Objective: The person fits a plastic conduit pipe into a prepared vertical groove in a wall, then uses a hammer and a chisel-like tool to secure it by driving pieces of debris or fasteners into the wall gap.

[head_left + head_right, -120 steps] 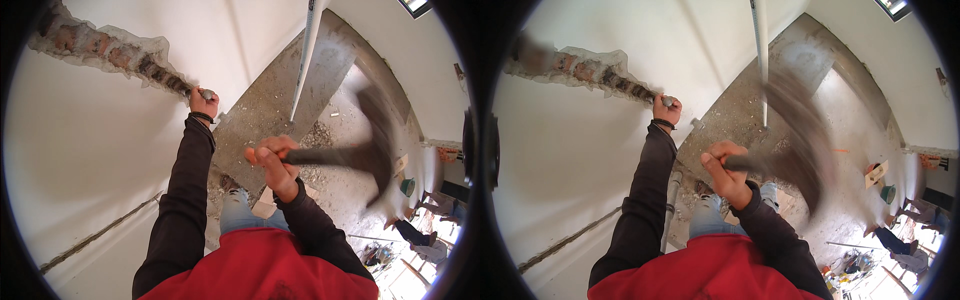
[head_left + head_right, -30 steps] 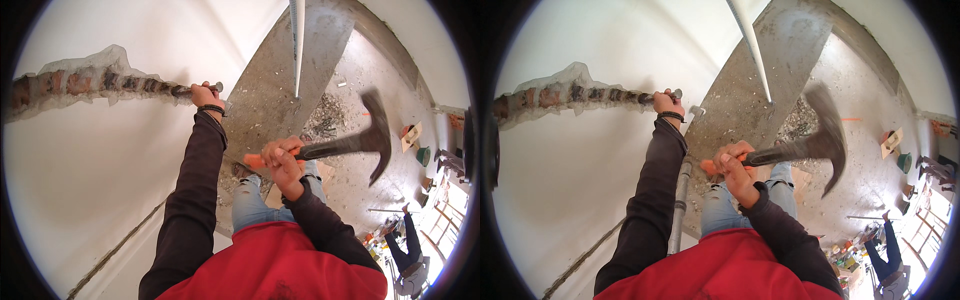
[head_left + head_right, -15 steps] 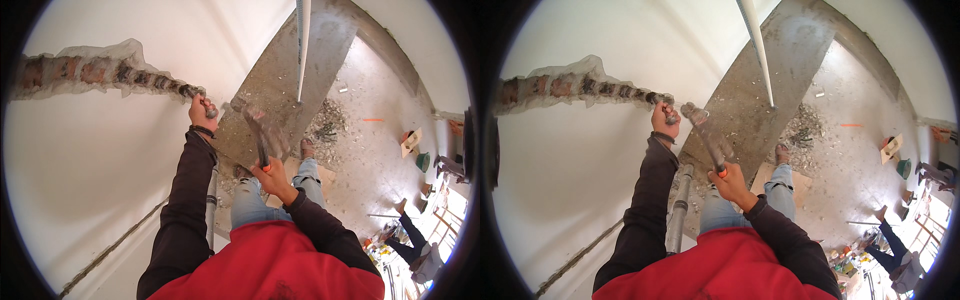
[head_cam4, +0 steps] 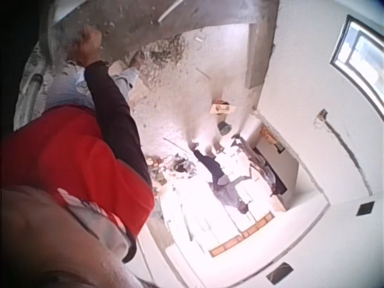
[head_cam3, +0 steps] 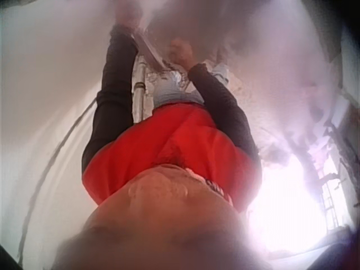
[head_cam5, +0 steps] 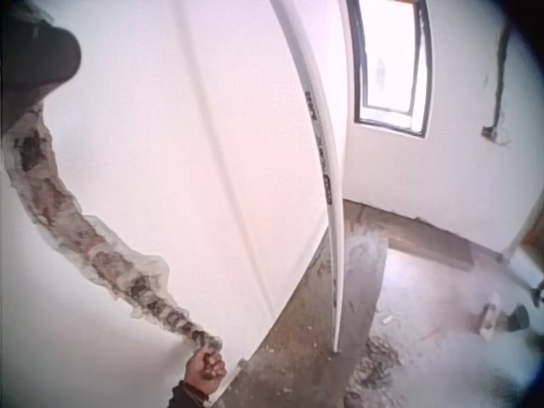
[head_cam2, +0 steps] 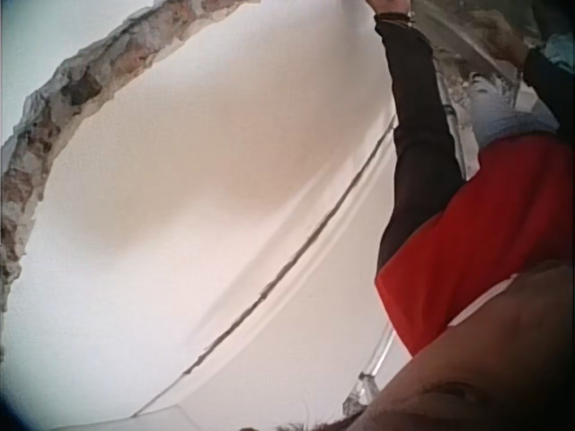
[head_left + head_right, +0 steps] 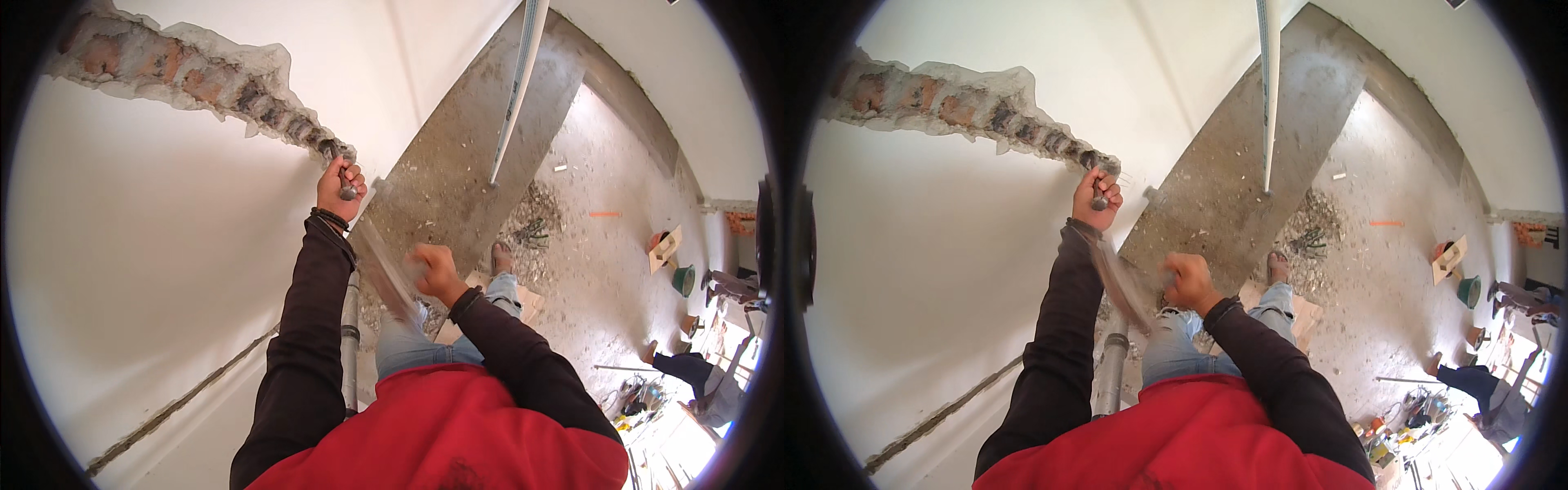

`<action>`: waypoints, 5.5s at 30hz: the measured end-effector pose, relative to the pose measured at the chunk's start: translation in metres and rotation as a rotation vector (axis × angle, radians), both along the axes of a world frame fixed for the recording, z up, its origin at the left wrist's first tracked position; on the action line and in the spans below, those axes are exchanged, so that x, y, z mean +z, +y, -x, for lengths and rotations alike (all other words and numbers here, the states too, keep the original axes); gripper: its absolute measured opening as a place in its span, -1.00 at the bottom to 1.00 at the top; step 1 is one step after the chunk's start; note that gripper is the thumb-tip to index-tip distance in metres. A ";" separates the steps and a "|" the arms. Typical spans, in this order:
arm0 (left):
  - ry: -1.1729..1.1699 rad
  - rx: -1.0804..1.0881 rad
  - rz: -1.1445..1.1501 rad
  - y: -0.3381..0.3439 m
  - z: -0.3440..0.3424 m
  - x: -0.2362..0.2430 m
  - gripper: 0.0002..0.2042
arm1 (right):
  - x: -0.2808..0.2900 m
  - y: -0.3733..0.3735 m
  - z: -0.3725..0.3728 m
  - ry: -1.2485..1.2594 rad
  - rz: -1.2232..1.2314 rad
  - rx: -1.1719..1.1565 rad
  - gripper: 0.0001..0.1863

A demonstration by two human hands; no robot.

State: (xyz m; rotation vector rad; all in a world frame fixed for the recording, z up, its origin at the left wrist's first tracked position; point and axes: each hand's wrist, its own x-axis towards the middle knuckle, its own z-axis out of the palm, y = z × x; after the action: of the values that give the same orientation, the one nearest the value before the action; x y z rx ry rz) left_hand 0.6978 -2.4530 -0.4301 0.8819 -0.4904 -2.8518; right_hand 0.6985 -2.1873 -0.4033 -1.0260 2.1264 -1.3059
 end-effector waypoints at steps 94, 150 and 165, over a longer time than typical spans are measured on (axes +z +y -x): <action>0.022 0.444 0.124 0.035 0.036 -0.025 -0.81 | -0.001 0.020 0.012 -0.474 -0.069 -0.100 -0.77; -0.130 0.392 0.204 0.048 0.025 -0.055 -0.86 | 0.018 0.048 0.012 -0.488 -0.173 -0.092 -0.80; -0.049 0.331 0.067 0.014 0.019 -0.056 -0.88 | 0.045 -0.017 0.016 -0.354 0.640 -0.031 -0.88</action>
State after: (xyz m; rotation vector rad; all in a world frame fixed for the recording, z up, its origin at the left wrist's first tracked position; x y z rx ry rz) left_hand 0.6792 -2.4387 -0.4862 0.9254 -0.3990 -2.5066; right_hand 0.6829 -2.2039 -0.3587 -0.8924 1.4910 -2.0775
